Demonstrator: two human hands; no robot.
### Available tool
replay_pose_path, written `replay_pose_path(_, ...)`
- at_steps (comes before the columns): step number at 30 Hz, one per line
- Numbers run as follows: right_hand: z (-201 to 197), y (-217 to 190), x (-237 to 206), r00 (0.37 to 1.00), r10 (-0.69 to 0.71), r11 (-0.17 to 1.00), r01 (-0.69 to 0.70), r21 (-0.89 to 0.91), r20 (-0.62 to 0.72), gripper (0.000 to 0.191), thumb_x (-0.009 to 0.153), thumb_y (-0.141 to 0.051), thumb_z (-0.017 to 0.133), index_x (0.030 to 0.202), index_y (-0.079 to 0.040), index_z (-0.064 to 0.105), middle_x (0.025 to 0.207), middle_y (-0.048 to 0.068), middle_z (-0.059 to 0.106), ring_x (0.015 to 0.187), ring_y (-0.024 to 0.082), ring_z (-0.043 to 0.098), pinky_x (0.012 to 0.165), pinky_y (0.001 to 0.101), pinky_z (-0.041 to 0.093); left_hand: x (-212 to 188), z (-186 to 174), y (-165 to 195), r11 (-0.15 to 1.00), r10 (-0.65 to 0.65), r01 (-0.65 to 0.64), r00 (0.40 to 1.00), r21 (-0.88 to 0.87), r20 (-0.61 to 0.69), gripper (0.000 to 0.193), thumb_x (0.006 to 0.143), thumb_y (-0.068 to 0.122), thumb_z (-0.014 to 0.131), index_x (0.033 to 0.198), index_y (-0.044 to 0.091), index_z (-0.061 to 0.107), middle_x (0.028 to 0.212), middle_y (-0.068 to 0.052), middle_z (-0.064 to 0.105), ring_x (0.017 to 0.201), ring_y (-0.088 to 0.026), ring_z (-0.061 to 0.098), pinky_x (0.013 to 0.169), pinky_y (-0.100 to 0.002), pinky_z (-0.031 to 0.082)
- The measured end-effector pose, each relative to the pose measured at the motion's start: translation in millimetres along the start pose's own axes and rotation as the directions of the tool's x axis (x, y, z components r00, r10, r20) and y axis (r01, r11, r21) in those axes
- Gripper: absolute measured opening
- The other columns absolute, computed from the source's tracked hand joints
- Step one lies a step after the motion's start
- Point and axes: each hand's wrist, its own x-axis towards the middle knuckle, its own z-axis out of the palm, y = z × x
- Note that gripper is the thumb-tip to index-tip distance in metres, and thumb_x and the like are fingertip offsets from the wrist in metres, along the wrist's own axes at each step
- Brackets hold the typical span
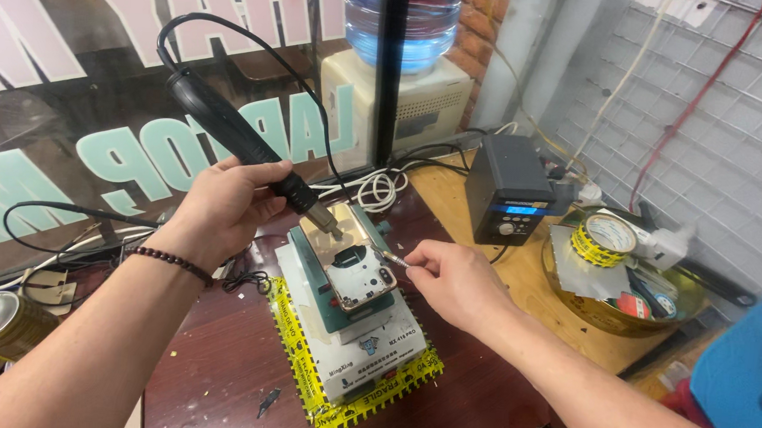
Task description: The person holds a hot air gun and heats the back glass of a phone clamped in a repair fixture, while using a thin pry tool in the other hand to work along the edge of the back cover, loosening the adhesive around the phone body.
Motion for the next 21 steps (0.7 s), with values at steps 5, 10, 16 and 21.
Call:
replay_pose_path(5,-2,-10,-6,0.999,-0.009,1.000,0.008,-0.021,-0.035,0.017,0.086,-0.024,0.071,0.099,-0.015,0.078,0.086,0.008,0.079,0.080,0.026,0.076,0.072,0.0367,0.056,-3,28,-8,1.000,-0.001,0.000,0.999,0.028,0.048,0.011,0.092,0.007,0.069,0.101,0.003,0.064,0.096,-0.010,0.070,0.081,-0.014,0.066,0.067,-0.023,0.055)
replay_pose_path(10,7,-11,-4,0.999,-0.002,1.000,0.003,0.021,-0.053,0.016,0.087,-0.022,0.070,0.099,-0.014,0.078,0.087,0.008,0.079,0.081,0.025,0.076,0.073,0.0359,0.056,-7,38,-12,0.997,-0.018,0.017,1.000,0.069,0.013,0.013,0.091,0.006,0.070,0.103,0.002,0.066,0.095,-0.009,0.069,0.076,-0.012,0.063,0.060,-0.023,0.052)
replay_pose_path(16,24,4,9,0.990,0.110,0.910,-0.137,0.392,0.091,0.016,0.091,-0.017,0.069,0.099,-0.005,0.076,0.075,0.004,0.075,0.067,0.010,0.068,0.064,0.0275,0.054,-4,32,-10,0.999,-0.020,0.019,1.000,0.051,0.011,0.013,0.091,0.005,0.071,0.102,0.002,0.065,0.093,-0.008,0.069,0.072,-0.011,0.062,0.058,-0.023,0.052)
replay_pose_path(21,28,13,15,0.947,0.230,0.800,-0.315,0.511,0.223,0.014,0.095,-0.015,0.065,0.100,-0.005,0.073,0.074,0.002,0.068,0.061,0.009,0.052,0.055,0.0284,0.041,-5,32,-11,0.996,-0.023,0.025,0.999,0.084,-0.024,0.013,0.091,0.006,0.072,0.103,0.003,0.067,0.092,-0.008,0.068,0.071,-0.010,0.060,0.057,-0.021,0.051)
